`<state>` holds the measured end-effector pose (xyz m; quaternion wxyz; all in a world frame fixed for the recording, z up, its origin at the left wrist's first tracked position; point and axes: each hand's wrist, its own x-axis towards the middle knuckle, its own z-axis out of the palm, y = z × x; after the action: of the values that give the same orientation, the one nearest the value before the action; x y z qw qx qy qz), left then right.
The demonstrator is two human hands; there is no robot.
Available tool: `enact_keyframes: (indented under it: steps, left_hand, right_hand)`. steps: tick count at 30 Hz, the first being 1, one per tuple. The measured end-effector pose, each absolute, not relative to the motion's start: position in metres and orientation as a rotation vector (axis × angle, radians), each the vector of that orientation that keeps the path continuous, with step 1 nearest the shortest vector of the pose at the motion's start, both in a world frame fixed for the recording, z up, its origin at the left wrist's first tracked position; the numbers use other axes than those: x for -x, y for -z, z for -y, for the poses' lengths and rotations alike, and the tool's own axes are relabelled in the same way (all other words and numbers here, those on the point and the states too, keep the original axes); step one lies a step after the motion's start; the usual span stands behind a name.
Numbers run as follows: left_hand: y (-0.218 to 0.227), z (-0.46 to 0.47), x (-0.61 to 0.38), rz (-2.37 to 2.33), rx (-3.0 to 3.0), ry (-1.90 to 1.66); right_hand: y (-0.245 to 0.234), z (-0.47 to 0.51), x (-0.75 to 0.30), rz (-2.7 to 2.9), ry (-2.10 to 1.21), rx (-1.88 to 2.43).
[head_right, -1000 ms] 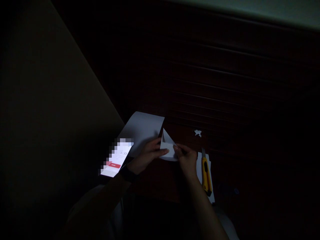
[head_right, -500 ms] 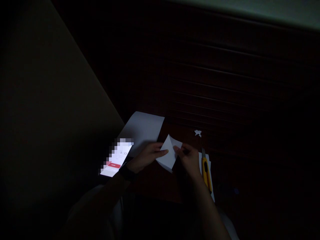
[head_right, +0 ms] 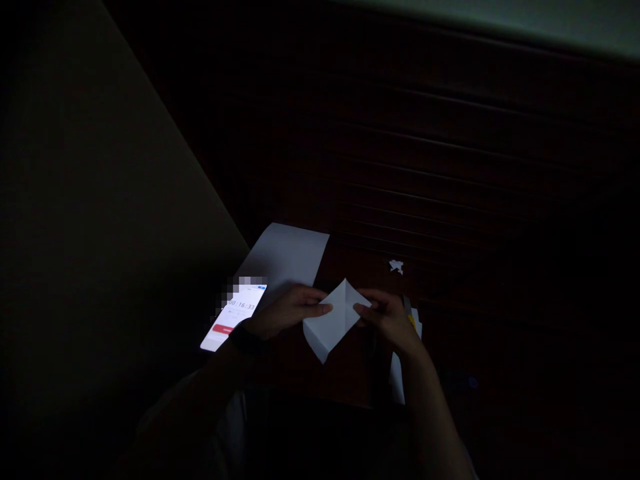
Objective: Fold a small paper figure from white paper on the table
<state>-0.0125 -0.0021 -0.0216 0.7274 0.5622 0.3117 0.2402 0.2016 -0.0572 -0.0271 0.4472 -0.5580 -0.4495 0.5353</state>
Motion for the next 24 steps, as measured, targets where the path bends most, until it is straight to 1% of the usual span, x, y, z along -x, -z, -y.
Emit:
enact_keyframes:
  steps: [3,10,17,21,24]
  left_hand:
    - [0.018,0.003,0.013,-0.651,-1.213,-0.565]
    - [0.013,0.004,0.014,-0.641,-1.177,-0.627]
    - [0.009,0.003,0.017,-0.681,-1.21,-0.621]
    - [0.014,0.002,0.014,-0.699,-1.305,-0.62]
    - [0.021,0.0,0.01,-0.699,-1.386,-0.614]
  right_hand:
    - [0.025,0.059,-0.204,1.099,-1.444,1.321]
    - [0.027,0.06,-0.208,1.02,-1.459,1.252]
    - [0.023,0.059,-0.206,1.126,-1.307,1.292]
    - [0.014,0.061,-0.205,1.23,-1.331,1.277]
    - [0.015,0.059,-0.202,1.314,-1.193,1.349]
